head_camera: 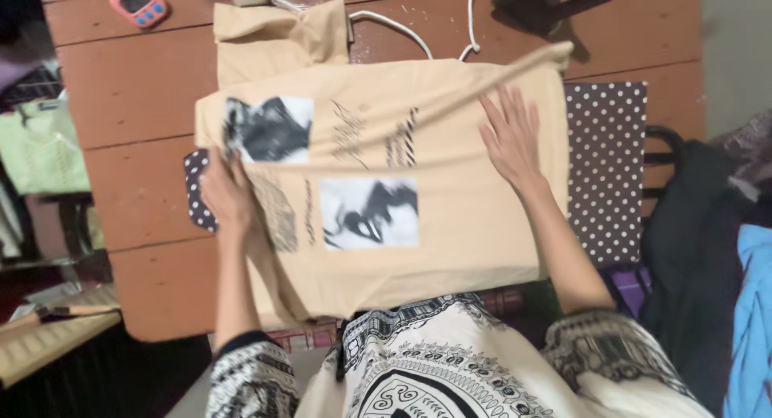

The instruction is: The person irons a beige t-shirt on a wooden table covered with a polka-dot cloth. They use a black electric iron to smooth the fabric, systematically working over the sleeves, body, and collar. The person flips the shirt over to iron the other side, ensuring the entire garment is wrinkle-free.

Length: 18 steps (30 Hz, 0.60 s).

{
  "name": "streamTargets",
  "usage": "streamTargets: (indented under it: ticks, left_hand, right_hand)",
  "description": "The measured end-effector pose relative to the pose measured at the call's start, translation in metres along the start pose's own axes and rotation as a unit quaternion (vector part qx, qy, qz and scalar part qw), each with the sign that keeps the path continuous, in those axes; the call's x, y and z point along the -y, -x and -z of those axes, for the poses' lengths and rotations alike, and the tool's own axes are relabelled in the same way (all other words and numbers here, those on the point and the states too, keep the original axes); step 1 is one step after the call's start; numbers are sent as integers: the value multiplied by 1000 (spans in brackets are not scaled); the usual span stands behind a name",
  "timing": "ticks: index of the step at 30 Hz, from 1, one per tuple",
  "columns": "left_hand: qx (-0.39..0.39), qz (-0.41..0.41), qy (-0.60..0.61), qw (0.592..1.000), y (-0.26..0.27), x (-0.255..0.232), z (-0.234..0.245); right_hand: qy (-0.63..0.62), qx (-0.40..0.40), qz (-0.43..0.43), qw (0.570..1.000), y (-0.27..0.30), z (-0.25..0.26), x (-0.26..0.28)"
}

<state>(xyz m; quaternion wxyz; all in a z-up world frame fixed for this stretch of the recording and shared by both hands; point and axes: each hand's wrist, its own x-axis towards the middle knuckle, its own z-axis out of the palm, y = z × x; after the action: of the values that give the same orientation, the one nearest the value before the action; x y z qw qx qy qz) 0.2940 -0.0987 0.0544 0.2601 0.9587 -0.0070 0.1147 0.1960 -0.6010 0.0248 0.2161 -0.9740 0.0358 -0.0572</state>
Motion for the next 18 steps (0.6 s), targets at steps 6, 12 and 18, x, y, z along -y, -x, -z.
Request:
streamTargets:
  ticks: [6,12,18]
  left_hand:
    - [-43,-30,37,998,-111,38,-19]
    - [-110,-40,-112,987,-81,-4,-28]
    - [78,-76,-107,988,42,-54,-25]
  right_hand:
    - [18,-116,94,989,-95,-21,1]
    - [59,-144,-45,987,-35,-14,27]
    - [48,-15,-144,988,68,9,29]
